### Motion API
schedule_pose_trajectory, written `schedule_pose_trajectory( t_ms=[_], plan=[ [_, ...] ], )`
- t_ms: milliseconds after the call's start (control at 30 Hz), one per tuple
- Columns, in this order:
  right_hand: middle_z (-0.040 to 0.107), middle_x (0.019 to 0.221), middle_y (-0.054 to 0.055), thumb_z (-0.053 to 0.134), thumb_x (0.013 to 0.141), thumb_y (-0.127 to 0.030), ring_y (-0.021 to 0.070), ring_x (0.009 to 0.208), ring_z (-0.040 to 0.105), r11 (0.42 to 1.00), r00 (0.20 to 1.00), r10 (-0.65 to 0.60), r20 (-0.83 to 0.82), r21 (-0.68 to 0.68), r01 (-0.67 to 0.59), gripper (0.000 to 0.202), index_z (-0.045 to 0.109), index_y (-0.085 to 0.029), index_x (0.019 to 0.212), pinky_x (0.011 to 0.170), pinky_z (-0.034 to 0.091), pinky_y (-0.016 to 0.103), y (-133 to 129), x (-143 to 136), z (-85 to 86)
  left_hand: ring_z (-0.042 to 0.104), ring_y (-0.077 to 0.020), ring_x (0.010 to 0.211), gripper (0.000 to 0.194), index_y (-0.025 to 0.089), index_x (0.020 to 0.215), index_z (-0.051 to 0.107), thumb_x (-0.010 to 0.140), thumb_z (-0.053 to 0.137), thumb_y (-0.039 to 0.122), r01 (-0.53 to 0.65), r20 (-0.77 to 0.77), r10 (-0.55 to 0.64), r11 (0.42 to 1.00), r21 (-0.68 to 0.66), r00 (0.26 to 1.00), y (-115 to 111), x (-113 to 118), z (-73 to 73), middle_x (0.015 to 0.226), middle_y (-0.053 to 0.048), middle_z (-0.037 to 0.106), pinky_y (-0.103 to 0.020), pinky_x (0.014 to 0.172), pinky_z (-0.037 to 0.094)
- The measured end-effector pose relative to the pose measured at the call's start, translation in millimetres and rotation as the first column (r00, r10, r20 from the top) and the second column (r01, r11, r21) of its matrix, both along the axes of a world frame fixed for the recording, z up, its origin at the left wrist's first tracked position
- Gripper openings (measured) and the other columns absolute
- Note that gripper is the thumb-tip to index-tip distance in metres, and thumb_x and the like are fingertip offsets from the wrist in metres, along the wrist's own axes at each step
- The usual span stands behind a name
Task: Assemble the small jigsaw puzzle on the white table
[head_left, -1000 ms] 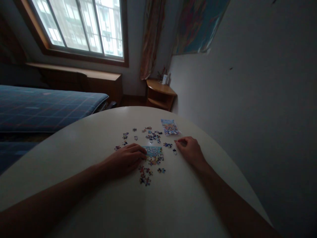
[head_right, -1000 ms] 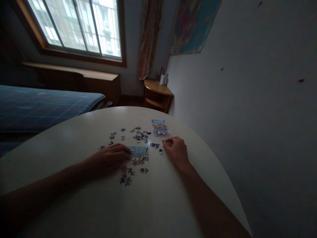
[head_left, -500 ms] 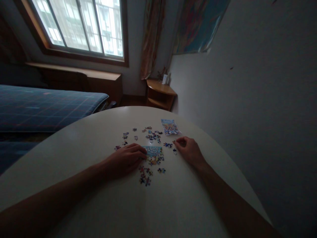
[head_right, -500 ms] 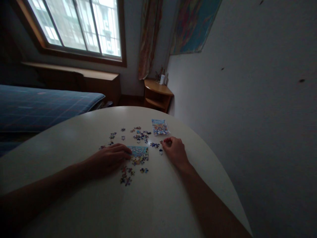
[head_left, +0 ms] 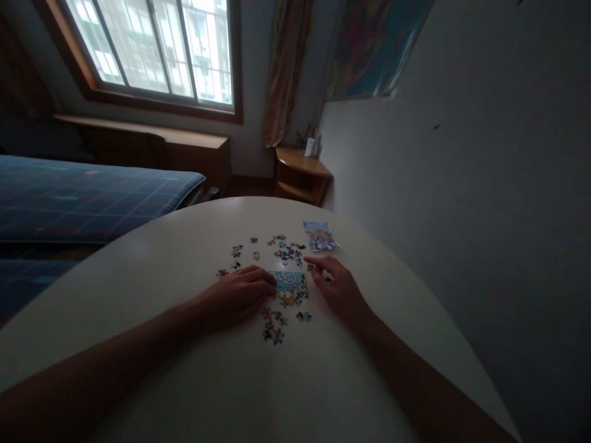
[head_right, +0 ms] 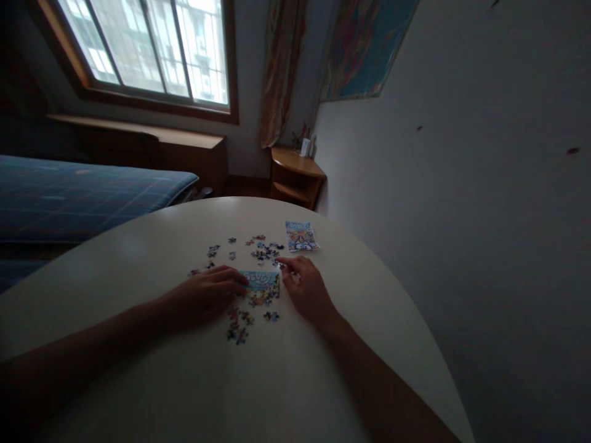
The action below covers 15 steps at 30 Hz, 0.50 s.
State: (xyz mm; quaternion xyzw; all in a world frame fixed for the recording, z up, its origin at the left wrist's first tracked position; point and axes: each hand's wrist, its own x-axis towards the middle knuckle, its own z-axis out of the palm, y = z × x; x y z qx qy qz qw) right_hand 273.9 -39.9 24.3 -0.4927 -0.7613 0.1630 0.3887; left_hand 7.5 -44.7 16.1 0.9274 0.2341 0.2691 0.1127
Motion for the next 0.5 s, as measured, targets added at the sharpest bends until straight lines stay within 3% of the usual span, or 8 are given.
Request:
schedule_pose_trajectory(
  t_ms=[100, 333, 500],
  plan=[
    [0.069, 0.092, 0.005, 0.053, 0.091, -0.025, 0.0185, 0.088, 0.064, 0.997, 0.997, 0.077, -0.014, -0.012, -0.077, 0.022, 0.071, -0.021, 0.103, 0.084, 0.049, 0.033, -10, -12, 0.3, 0.061, -0.0198, 0.105, 0.021, 0.020, 0.109, 0.062, 0.095, 0.048, 0.012, -0.006, 0.003, 0.006, 1.000, -0.001, 1.000, 0, 1, -0.3, 0.114, -0.008, 0.066, -0.037, 0.092, 0.054],
    [0.074, 0.086, 0.002, 0.066, 0.087, -0.030, 0.0168, 0.082, 0.070, 0.983, 0.986, 0.108, -0.129, -0.133, -0.125, 0.010, 0.065, -0.021, 0.090, 0.079, 0.054, 0.030, -17, -20, 0.3, 0.060, -0.0202, 0.106, 0.024, 0.019, 0.116, 0.059, 0.096, 0.048, 0.013, -0.007, -0.030, 0.008, 1.000, 0.023, 1.000, -1, 2, -0.2, 0.114, -0.009, 0.066, -0.036, 0.092, 0.053],
    [0.078, 0.091, 0.004, 0.061, 0.090, -0.029, 0.0189, 0.082, 0.074, 0.961, 0.980, 0.121, -0.157, -0.229, -0.156, 0.020, 0.067, -0.023, 0.108, 0.074, 0.056, 0.031, -19, -21, 0.4, 0.061, -0.0205, 0.106, 0.028, 0.019, 0.121, 0.057, 0.096, 0.048, 0.013, -0.004, -0.043, 0.006, 0.999, 0.042, 0.999, 0, 2, -2.5, 0.114, -0.010, 0.066, -0.037, 0.092, 0.053]
  ],
)
